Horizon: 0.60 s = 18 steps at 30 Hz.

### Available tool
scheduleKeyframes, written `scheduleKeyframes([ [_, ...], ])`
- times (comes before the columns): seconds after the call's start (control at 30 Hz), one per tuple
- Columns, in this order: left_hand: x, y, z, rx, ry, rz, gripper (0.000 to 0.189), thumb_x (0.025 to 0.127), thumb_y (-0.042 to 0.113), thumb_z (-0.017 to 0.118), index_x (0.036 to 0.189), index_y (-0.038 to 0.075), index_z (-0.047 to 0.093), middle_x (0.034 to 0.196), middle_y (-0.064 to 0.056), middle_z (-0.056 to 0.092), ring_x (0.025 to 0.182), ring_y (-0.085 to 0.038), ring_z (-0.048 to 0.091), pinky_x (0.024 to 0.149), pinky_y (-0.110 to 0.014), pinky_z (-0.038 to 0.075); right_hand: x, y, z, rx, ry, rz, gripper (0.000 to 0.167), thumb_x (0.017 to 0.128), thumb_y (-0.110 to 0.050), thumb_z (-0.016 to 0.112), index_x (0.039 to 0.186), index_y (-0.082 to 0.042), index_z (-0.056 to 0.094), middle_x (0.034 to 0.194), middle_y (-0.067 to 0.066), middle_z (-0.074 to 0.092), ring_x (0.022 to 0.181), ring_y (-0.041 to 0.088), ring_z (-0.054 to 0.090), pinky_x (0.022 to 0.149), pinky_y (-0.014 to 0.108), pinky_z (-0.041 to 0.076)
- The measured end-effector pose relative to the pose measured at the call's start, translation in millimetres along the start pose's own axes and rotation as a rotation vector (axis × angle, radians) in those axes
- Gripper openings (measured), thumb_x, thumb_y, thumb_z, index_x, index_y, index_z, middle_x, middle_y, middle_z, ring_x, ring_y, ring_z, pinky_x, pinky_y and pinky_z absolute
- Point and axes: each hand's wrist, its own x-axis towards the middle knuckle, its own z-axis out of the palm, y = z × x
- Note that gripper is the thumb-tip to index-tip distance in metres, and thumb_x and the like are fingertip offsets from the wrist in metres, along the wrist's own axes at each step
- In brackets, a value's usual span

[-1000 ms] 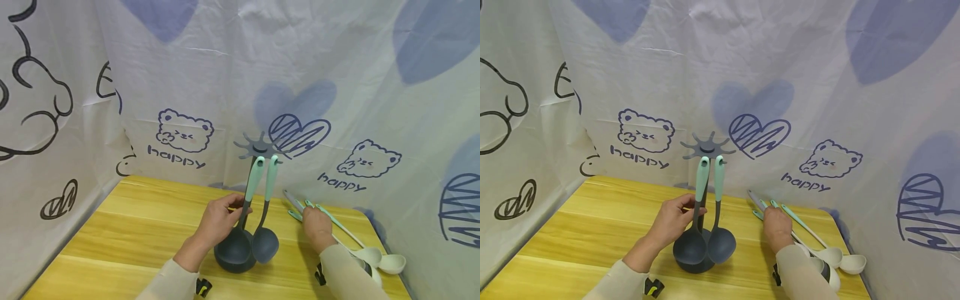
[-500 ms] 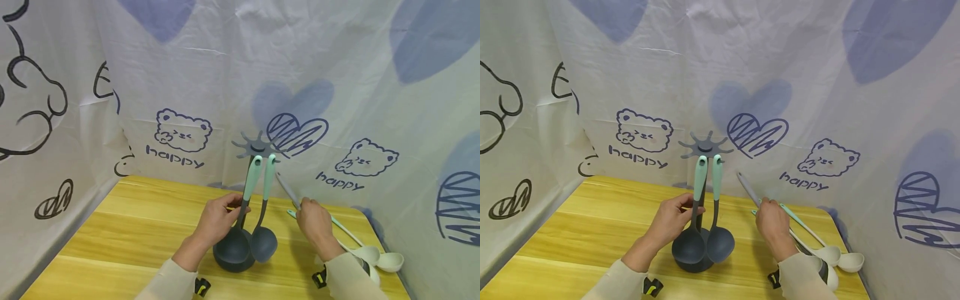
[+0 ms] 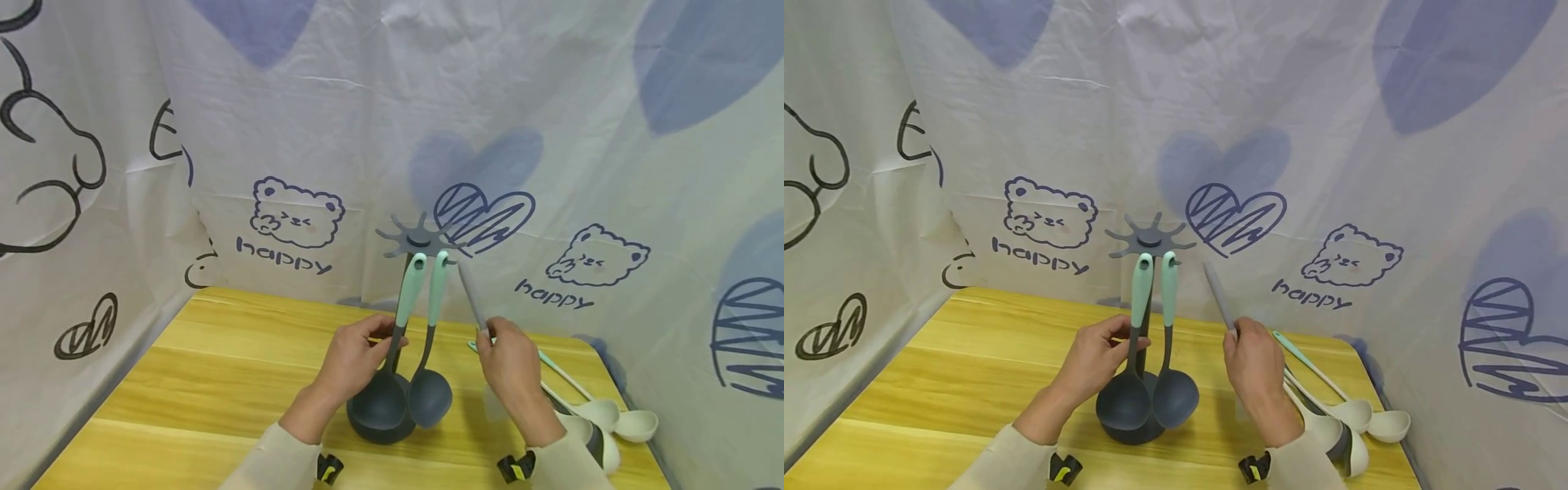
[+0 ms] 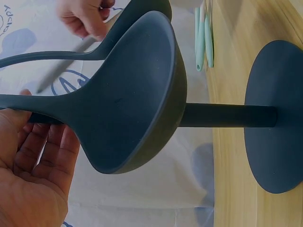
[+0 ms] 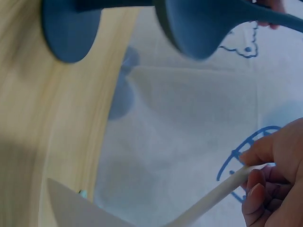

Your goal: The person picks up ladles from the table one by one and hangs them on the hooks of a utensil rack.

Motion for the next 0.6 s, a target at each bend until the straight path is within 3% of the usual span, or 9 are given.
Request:
scheduleKeyframes([
  [0.17,0.1,-0.7,-0.1,0.001,0.000,-0.001,0.013,0.096,0.023,0.080,0.108,0.021,0.078,0.099,0.010,0.077,0.099,-0.011,0.073,0.086,-0.032,0.062,-3.3,-12,-6,0.126,0.108,0.019,0.011,0.096,-0.011,0.075,0.103,-0.002,0.074,0.089,0.011,0.072,0.067,0.023,0.064,0.057,0.036,0.050],
  [0.3,-0.3,0.3,0.2,-0.001,0.003,-0.001,0.013,0.095,0.022,0.080,0.108,0.021,0.078,0.099,0.010,0.077,0.099,-0.011,0.073,0.086,-0.032,0.062,-6.0,-19,-12,0.269,0.149,0.049,0.012,0.097,-0.009,0.076,0.107,-0.005,0.077,0.093,0.008,0.075,0.070,0.019,0.065,0.058,0.028,0.048],
  [0.43,-0.5,2.0,0.1,0.001,0.009,-0.004,0.013,0.095,0.021,0.081,0.107,0.022,0.078,0.098,0.009,0.078,0.098,-0.011,0.073,0.085,-0.031,0.062,-7.7,-27,-22,0.408,0.097,0.103,0.017,0.102,-0.010,0.070,0.118,-0.008,0.076,0.085,0.007,0.072,0.066,0.011,0.060,0.058,0.025,0.048],
  [0.6,0.2,2.2,0.0,0.003,0.009,-0.003,0.012,0.095,0.020,0.080,0.107,0.023,0.077,0.098,0.009,0.078,0.098,-0.011,0.074,0.084,-0.030,0.062,-8.1,-34,-30,0.520,0.006,0.168,0.022,0.109,-0.014,0.060,0.127,-0.009,0.071,0.088,0.010,0.071,0.060,0.009,0.058,0.054,0.025,0.052],
])
